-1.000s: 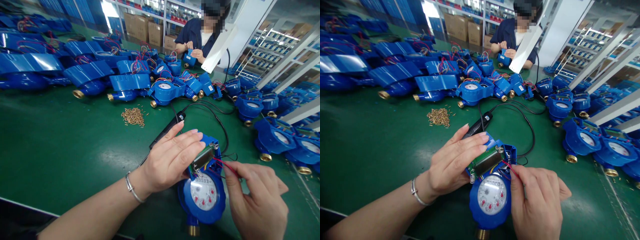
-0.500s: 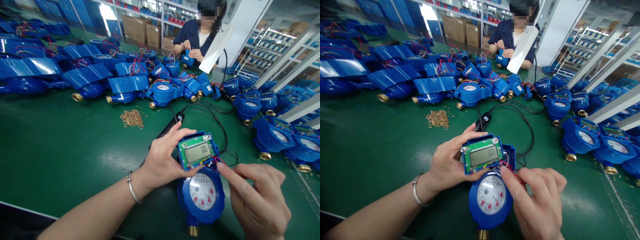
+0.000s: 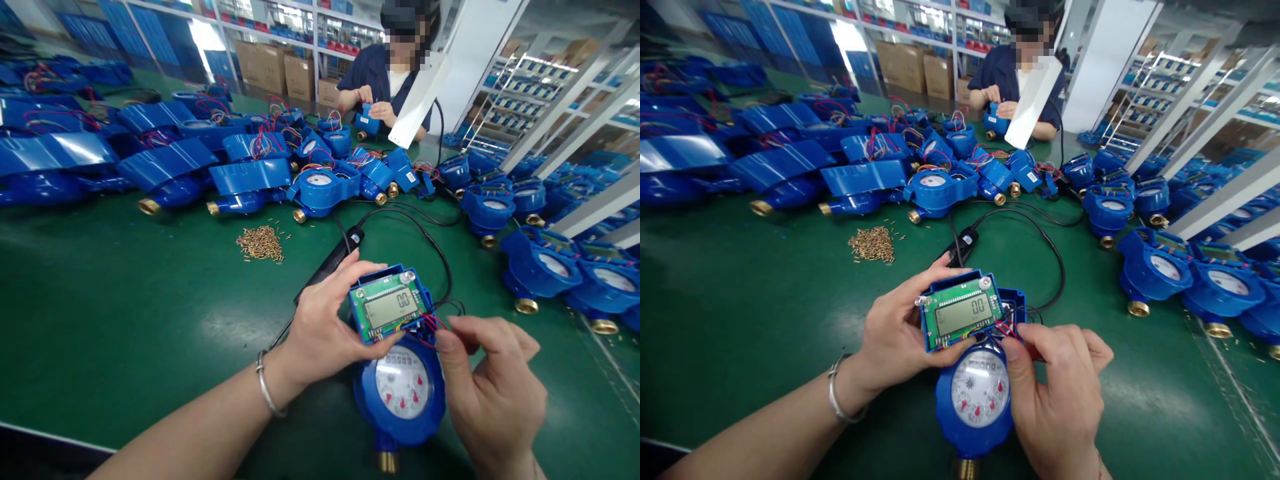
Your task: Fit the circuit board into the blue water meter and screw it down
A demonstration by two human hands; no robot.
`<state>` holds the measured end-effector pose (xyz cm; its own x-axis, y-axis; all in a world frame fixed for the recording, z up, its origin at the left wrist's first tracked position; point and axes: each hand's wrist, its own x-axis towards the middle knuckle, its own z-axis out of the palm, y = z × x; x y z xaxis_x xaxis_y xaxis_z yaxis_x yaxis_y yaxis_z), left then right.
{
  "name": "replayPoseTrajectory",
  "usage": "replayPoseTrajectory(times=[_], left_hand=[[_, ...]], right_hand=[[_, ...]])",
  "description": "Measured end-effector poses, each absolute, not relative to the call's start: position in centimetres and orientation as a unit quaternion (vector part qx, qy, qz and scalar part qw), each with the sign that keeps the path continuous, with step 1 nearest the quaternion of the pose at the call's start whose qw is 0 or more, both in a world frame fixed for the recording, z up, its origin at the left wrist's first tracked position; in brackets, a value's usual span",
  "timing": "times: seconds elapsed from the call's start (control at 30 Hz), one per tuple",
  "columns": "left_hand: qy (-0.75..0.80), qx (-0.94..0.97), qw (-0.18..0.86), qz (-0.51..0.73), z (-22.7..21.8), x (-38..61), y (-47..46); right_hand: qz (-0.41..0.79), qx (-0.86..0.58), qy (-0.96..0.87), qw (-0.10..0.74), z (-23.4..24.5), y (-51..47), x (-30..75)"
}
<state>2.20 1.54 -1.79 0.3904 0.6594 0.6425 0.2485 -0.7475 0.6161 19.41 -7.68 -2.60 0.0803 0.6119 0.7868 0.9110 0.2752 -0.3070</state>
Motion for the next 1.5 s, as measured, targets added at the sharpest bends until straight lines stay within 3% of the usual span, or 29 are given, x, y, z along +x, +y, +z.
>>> replayPoseTrajectory(times=[0.3, 0.53, 0.6, 0.77, 0.93, 1.07, 1.23, 1.5], left_hand=[[0.327, 0.771, 0.268, 0.476, -3.4, 2.4, 1.1], [0.317, 0.706, 0.385, 0.503, -4.1, 3.1, 1.1], [0.321, 0.68, 0.421, 0.507, -4.2, 3.2, 1.1], [0.29, 0.642, 0.498, 0.506, -4.1, 3.2, 1.4], [0.274, 0.65, 0.509, 0.493, -3.9, 3.1, 1.5], [0.281, 0.662, 0.496, 0.487, -3.9, 3.0, 1.4], [0.299, 0.671, 0.475, 0.484, -3.5, 2.9, 1.4], [0.305, 0.682, 0.448, 0.491, -3.5, 2.9, 1.5]], right_hand=[[-0.18, -0.581, -0.689, 0.395, -2.7, -7.6, 19.2], [-0.109, -0.605, -0.687, 0.388, -3.1, -7.7, 19.1], [-0.049, -0.604, -0.695, 0.388, -3.1, -7.6, 19.5], [0.259, -0.538, -0.693, 0.405, -2.6, -7.3, 21.8], [0.364, -0.477, -0.672, 0.434, -2.9, -6.9, 24.0], [0.395, -0.454, -0.66, 0.449, -3.1, -6.8, 24.6], [0.402, -0.437, -0.692, 0.41, -1.5, -6.9, 25.0], [0.317, -0.533, -0.662, 0.421, -2.7, -4.5, 22.9]])
